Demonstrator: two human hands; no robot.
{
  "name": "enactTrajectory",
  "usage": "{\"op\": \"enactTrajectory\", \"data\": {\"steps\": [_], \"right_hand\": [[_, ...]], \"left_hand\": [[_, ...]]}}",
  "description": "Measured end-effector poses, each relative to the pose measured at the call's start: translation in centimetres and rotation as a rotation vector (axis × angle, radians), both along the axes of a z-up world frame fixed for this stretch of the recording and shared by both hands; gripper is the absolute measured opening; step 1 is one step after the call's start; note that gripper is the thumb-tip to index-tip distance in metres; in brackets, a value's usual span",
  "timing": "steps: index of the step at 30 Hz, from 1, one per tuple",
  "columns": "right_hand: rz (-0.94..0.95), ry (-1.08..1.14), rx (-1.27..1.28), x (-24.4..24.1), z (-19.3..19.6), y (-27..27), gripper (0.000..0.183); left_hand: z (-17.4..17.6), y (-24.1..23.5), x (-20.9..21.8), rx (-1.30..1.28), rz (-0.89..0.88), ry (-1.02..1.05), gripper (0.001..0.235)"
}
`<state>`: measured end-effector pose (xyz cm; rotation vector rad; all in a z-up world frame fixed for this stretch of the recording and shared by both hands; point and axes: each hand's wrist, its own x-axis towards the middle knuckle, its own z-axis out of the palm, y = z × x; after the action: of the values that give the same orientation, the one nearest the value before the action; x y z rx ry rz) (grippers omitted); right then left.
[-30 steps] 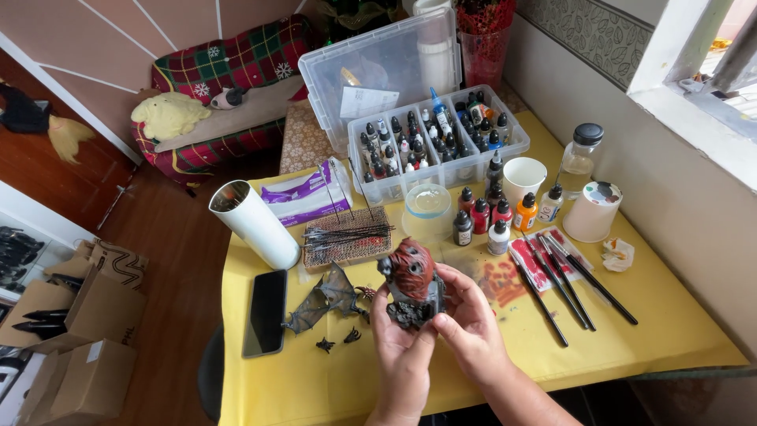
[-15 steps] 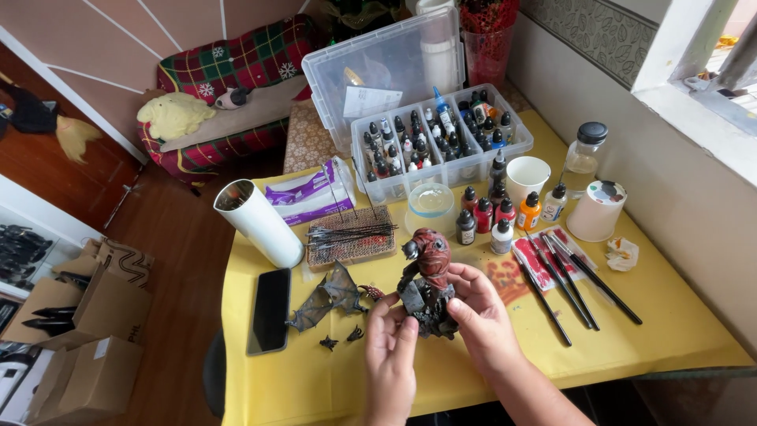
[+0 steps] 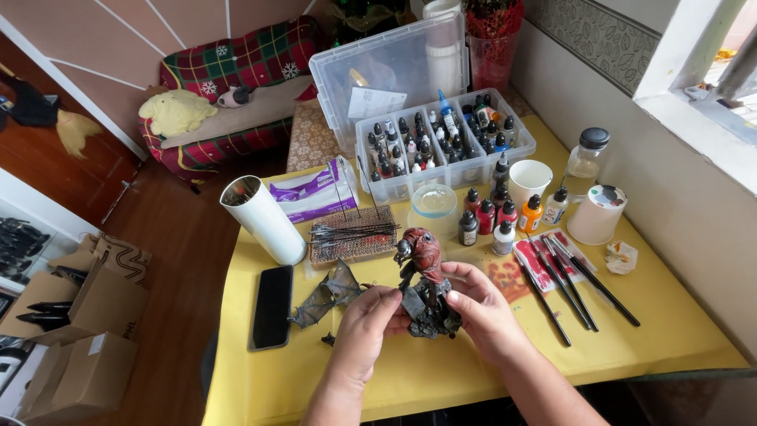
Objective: The person is inspecting and assembling components of a miniature fantasy figure at a hobby desk.
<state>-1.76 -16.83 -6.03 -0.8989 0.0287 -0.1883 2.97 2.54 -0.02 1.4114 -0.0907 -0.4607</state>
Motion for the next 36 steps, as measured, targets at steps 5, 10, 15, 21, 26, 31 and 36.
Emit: {"op": "enactTrajectory", "data": {"steps": [5,10,15,21,26,31,36], "right_hand": [[0.054,0.034,-0.120,0.9,1.1,-1.6,0.039],[-0.034,0.061,-0.337,2.5,2.9,-2.6,0.019],[-0.198,0.279,-0.690,2.7,5.7,-2.6,0.026],[-0.220,0.327,-0.806,2.1,4.4,-3.0,0.024],[-0.215,0.382,-0.875,2.1,4.6,-3.1,0.024],[-0.199,0.395,-0.919,2.9,3.7,-3.3,0.023],[-0.169,0.350,-0.947,3.5,2.5,-3.4,0.025]], "left_hand": [[-0.4,-1.0,0.9,-0.019,0.059,0.020,0.019],[0.7,-2.0,1.6,-0.019,0.090,-0.010,0.014],[1.8,-2.9,2.2,0.058,0.044,-0.017,0.017],[4.1,-2.9,2.3,0.420,-0.090,-0.069,0.027],[5.1,-2.9,3.3,0.548,-0.164,-0.073,0.030],[4.3,-2.6,4.7,0.675,-0.208,-0.158,0.036],[4.4,-2.6,4.9,0.764,-0.219,-0.194,0.032]]}}
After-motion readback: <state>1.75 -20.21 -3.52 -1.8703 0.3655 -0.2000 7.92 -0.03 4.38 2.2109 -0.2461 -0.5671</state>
